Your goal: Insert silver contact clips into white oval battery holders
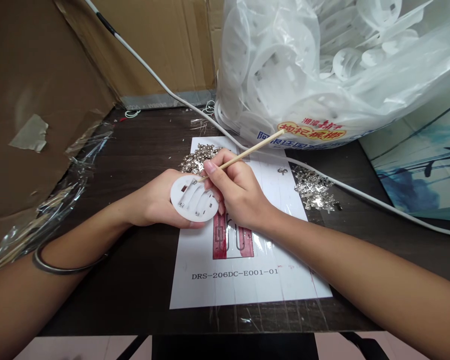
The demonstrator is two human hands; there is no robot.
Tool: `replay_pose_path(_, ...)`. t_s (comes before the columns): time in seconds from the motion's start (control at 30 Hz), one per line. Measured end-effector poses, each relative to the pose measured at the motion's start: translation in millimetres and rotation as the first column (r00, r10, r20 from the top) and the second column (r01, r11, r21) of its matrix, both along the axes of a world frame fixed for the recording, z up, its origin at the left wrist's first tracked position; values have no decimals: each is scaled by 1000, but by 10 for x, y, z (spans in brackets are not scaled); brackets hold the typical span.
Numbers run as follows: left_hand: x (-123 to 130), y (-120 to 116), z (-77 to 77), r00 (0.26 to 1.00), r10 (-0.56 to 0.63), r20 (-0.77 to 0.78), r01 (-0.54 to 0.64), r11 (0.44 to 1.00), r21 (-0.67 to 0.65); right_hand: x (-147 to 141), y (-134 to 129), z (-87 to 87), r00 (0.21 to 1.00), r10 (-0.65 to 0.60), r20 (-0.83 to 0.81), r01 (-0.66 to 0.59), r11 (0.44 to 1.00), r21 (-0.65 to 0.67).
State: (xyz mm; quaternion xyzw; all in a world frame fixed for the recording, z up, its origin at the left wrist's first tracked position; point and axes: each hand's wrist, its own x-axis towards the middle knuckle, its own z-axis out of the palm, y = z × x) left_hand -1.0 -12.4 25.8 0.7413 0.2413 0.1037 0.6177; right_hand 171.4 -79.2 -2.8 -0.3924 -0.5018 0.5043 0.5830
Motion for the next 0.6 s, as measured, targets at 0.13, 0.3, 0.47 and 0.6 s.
replay_pose_path(0.13, -1, 2, 2, 1000, -8, 9, 8, 1000, 17, -4, -1, -12, 1000, -3, -24, 4, 1000, 20)
replay_pose_path(0.3, 6, 1, 3, 1000, -8, 4, 8, 999, 39, -8, 1, -20, 1000, -11, -26, 12, 999, 34)
replay_pose_path(0.47, 9, 0, 15, 1000, -6, -14, 6, 999, 40, -2, 3, -26, 1000, -20, -22, 21, 997, 73)
replay_pose_path(0.6, 8, -2, 17, 1000, -10, -14, 10, 999, 30, -1, 4, -34, 1000, -18, -5, 18, 994, 104)
